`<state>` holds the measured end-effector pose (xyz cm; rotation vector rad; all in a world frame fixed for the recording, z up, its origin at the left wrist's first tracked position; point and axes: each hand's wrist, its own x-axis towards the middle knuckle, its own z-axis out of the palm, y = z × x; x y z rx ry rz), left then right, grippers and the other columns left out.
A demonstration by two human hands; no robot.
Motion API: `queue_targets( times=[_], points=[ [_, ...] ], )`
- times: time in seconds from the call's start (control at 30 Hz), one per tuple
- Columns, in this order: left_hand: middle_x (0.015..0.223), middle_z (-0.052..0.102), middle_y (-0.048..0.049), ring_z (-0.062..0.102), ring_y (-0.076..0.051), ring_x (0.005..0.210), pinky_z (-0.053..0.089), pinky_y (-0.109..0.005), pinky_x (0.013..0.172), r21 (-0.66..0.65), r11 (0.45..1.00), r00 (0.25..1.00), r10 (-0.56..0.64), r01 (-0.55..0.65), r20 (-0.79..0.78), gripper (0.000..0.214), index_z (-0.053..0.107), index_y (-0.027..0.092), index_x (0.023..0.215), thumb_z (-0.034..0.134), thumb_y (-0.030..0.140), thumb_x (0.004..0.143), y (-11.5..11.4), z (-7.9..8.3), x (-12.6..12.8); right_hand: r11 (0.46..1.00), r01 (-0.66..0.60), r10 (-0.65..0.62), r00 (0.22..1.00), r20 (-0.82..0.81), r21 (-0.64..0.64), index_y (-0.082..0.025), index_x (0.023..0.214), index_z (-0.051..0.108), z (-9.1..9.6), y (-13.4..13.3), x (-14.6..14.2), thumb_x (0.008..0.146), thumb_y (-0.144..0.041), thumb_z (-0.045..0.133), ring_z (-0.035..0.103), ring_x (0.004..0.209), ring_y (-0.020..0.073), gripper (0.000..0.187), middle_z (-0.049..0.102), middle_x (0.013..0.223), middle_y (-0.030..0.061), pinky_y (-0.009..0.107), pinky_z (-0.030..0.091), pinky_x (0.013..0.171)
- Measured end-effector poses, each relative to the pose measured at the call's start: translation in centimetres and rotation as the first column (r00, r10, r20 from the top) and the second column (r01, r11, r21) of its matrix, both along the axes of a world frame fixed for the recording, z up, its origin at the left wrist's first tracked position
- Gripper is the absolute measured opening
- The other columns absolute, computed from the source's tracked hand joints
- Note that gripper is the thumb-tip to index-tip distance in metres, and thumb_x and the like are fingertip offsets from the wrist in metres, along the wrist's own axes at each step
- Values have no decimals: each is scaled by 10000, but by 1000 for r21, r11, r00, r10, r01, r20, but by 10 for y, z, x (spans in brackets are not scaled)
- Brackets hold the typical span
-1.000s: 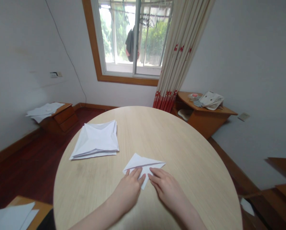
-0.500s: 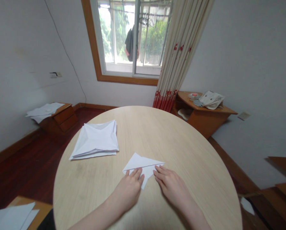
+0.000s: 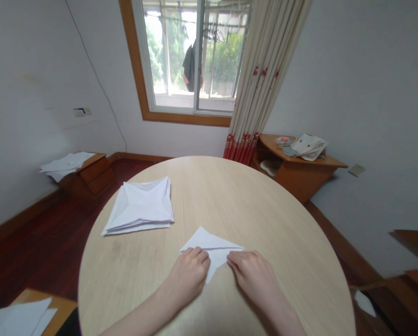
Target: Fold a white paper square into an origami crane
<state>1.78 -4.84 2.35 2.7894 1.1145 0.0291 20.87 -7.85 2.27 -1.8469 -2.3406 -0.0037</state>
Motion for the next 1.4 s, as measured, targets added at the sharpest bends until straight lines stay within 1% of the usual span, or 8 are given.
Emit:
queue_targets(
  times=[0.3, 0.53, 0.63, 0.7, 0.8, 0.9, 1.07, 1.4],
  points=[
    [970, 595, -68, 532, -222, 908, 451, -343, 775, 77, 996, 994, 30, -38, 103, 222, 576, 179, 853, 432, 10, 864, 7, -10, -2, 984, -73, 65, 996, 53, 161, -197, 728, 604, -16, 8, 0, 825, 23, 474, 588, 765, 186, 274, 674, 778, 23, 300, 323, 677],
    [1087, 574, -96, 556, -234, 991, 493, -376, 832, 107, 986, 949, 89, -126, 303, 269, 524, 167, 1026, 402, 5, 850, 8, -20, 0, 971, -81, 84, 996, -3, 223, -183, 791, 544, -20, 11, -10, 802, 30, 429, 510, 754, 208, 243, 592, 798, 48, 311, 358, 656],
    [1287, 537, -128, 497, -227, 1214, 444, -389, 1004, 104, 988, 918, 66, -115, 391, 450, 440, 142, 1247, 406, -3, 822, 11, -31, -1, 980, -46, 67, 992, -105, 194, -169, 873, 556, -19, 11, -12, 761, 47, 415, 534, 827, 224, 281, 605, 903, 83, 342, 434, 717],
    [1369, 501, -134, 472, -215, 1272, 435, -395, 1036, 105, 988, 919, 68, -117, 388, 517, 392, 151, 1328, 381, 11, 831, 12, -40, -1, 982, -58, 90, 980, -178, 180, -147, 1042, 559, -23, 11, -11, 728, 68, 397, 543, 1002, 246, 414, 602, 1083, 130, 396, 470, 839],
    [1422, 460, -142, 429, -214, 1321, 435, -399, 1047, 110, 988, 940, 66, -109, 334, 552, 360, 146, 1383, 362, 29, 844, 13, -50, 0, 984, -126, 152, 964, -219, 127, -113, 1319, 450, -36, 12, -8, 670, 100, 351, 430, 1276, 244, 690, 500, 1346, 173, 452, 414, 1030],
    [1433, 446, -149, 395, -224, 1344, 420, -413, 1063, 120, 988, 954, 56, -95, 293, 524, 377, 128, 1387, 372, 69, 866, 12, -54, 2, 984, -176, 180, 961, -208, 37, -116, 1432, 349, -51, 14, -4, 614, 112, 312, 305, 1389, 211, 851, 378, 1480, 157, 449, 359, 1108],
    [1431, 436, -167, 390, -250, 1343, 405, -437, 1075, 139, 986, 965, 59, -97, 257, 469, 422, 84, 1362, 359, 117, 899, 10, -57, 5, 975, -215, 205, 968, -144, -53, -113, 1467, 293, -58, 15, -4, 595, 115, 287, 216, 1419, 180, 900, 289, 1526, 128, 440, 299, 1148],
    [1448, 421, -142, 360, -255, 1364, 328, -519, 1095, 137, 978, 980, 135, -155, 145, 434, 424, 116, 1382, 322, 187, 966, 4, -56, 12, 973, -126, 117, 991, -58, -192, -89, 1471, 275, -51, 15, -12, 614, 127, 290, 117, 1426, 253, 883, 243, 1534, 141, 506, 223, 1151]
  ],
)
